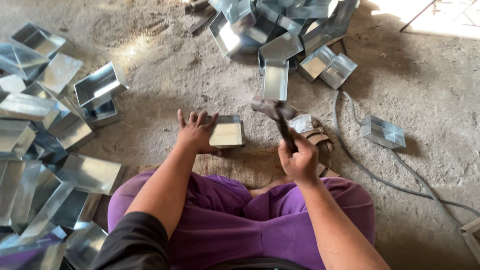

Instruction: The person sits on the floor and repeatedly hammers small rectangular metal boxes placed on a wooden block. They pick up each box, position it, strike it with a hammer, and then toss it aside to a pile of finished pieces.

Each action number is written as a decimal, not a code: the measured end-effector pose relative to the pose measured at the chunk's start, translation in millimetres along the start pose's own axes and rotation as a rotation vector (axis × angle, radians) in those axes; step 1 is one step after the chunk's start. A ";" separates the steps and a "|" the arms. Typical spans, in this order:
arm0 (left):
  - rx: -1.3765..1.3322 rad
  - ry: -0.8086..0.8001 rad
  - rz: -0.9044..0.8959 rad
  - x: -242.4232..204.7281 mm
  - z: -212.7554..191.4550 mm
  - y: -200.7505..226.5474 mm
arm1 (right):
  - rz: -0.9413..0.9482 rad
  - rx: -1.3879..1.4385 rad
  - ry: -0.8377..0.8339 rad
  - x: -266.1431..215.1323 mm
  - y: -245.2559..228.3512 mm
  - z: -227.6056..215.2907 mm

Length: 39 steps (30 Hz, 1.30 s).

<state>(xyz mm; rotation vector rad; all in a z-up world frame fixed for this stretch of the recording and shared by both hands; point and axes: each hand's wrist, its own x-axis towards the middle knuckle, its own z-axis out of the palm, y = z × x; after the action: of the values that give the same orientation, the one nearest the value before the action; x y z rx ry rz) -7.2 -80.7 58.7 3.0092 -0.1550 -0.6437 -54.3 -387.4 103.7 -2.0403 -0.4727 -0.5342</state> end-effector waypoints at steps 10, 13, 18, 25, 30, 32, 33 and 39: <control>0.001 0.102 -0.004 2.1 6.4 -14.6 | 0.274 -0.422 -0.411 -9.7 25.6 23.2; -0.024 0.091 -0.002 6.8 2.7 -18.9 | 0.260 -0.360 -0.295 -1.3 18.3 22.6; -0.433 -0.110 -0.003 17.4 9.8 -47.9 | -0.078 0.019 0.033 14.6 -14.9 -2.6; -1.127 -0.533 -0.320 28.5 45.7 -89.5 | -0.311 0.309 0.375 25.4 -30.6 -13.4; -1.100 -0.540 -0.278 39.8 63.5 -97.2 | 0.079 -0.162 -0.297 1.5 -9.1 33.2; -1.180 -0.527 -0.314 37.5 71.2 -101.2 | 0.324 -0.352 -0.547 -6.4 1.1 39.2; -1.118 -0.469 -0.245 39.2 70.9 -102.3 | 0.359 -0.347 -0.493 -5.1 5.8 40.6; -1.135 -0.495 -0.300 36.5 69.3 -101.6 | 0.238 -0.097 -0.293 -13.4 14.8 42.7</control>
<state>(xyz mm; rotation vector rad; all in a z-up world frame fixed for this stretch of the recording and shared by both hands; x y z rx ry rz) 6.1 13.6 -27.3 1.7590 0.4836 -1.0263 -49.9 -359.0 66.3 -2.2419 -0.3732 -0.1161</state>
